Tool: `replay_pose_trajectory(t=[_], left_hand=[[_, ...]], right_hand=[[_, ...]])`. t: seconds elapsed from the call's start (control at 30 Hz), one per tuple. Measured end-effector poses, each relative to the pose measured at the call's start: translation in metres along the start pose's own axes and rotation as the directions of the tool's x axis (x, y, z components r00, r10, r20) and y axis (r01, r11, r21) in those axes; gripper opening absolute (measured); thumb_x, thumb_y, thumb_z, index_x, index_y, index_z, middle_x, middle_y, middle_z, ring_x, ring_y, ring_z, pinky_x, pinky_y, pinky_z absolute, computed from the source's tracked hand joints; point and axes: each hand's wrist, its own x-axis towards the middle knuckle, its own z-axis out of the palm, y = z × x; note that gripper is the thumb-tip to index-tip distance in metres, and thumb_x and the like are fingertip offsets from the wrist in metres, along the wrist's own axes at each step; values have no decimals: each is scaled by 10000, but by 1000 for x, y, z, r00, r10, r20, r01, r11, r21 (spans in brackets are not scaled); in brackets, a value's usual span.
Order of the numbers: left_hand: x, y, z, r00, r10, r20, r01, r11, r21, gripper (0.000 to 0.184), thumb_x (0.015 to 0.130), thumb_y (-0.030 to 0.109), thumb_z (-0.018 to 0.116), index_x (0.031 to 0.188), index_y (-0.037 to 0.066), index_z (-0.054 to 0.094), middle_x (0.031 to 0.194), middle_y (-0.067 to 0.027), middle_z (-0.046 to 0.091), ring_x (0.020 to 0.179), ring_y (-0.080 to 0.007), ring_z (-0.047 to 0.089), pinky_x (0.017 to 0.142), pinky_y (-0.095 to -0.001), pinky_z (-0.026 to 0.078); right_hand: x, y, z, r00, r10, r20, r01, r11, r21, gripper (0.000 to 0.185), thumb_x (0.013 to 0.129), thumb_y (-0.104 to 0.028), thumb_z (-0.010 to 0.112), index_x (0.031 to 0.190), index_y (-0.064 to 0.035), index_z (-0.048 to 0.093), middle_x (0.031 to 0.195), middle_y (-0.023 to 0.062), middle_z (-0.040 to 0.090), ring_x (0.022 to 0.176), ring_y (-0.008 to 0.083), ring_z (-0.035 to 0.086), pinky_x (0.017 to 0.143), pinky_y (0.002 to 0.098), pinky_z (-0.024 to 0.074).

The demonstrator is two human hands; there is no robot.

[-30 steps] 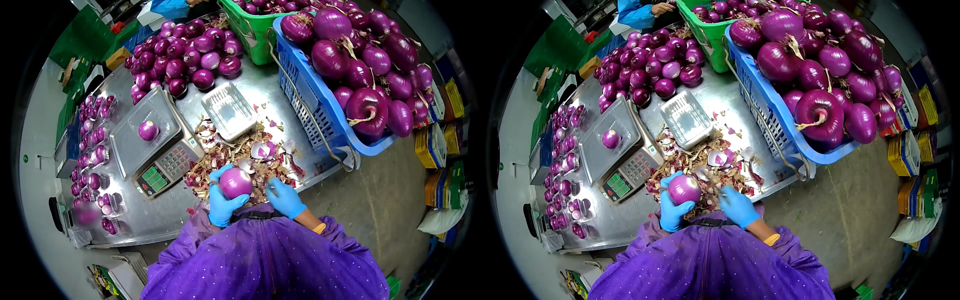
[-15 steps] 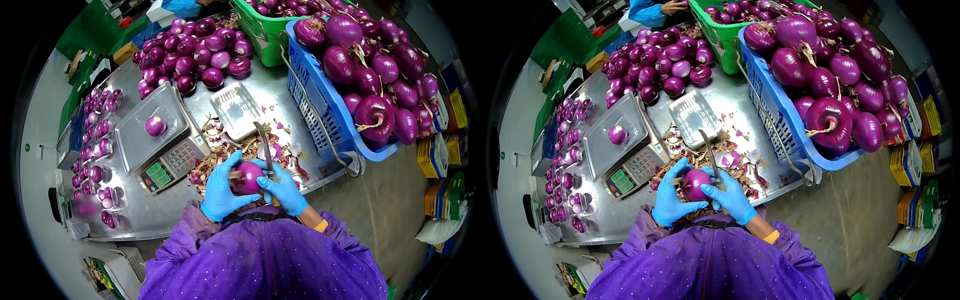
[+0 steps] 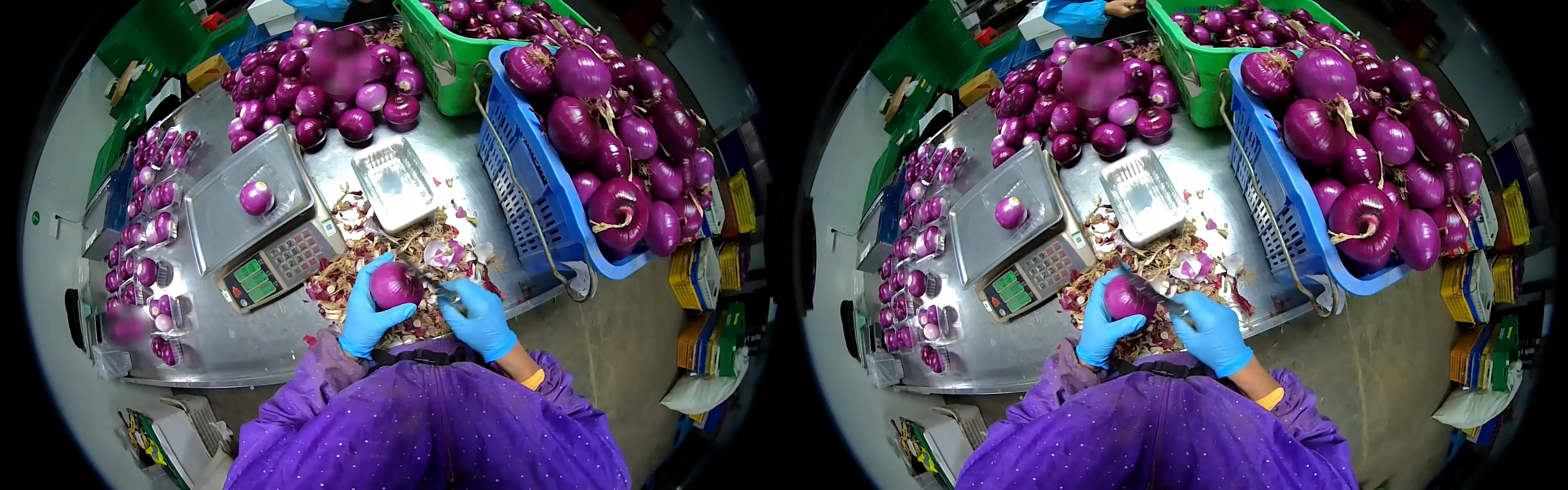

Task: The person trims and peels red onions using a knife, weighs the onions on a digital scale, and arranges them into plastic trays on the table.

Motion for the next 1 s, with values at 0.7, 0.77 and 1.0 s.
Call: replay_pose_trajectory(t=[0.7,0.77,1.0], left_hand=[[-4,27,-53,977,197,76,-200,749,632,833,644,199,842,1345,52,416,1289,-108,472,1176,-219,496,1023,-353,396],[1,47,-72,965,255,55,-224,703,675,861,623,227,851,1348,58,418,1281,-110,481,1168,-230,504,1019,-356,400],[78,151,-169,862,458,-217,-239,746,622,750,624,239,851,1252,30,499,1129,-101,588,1012,-196,594,909,-325,481]], right_hand=[[-43,67,17,961,276,27,-272,957,-103,154,819,-198,654,873,-59,613,777,186,633,714,361,623,621,411,483],[-44,73,21,933,355,55,-352,934,-56,145,820,-179,658,857,-47,611,737,171,625,668,310,624,608,387,476],[-42,79,29,862,482,155,-484,875,-29,159,830,-172,670,847,-26,610,681,109,607,615,151,557,588,323,460]])
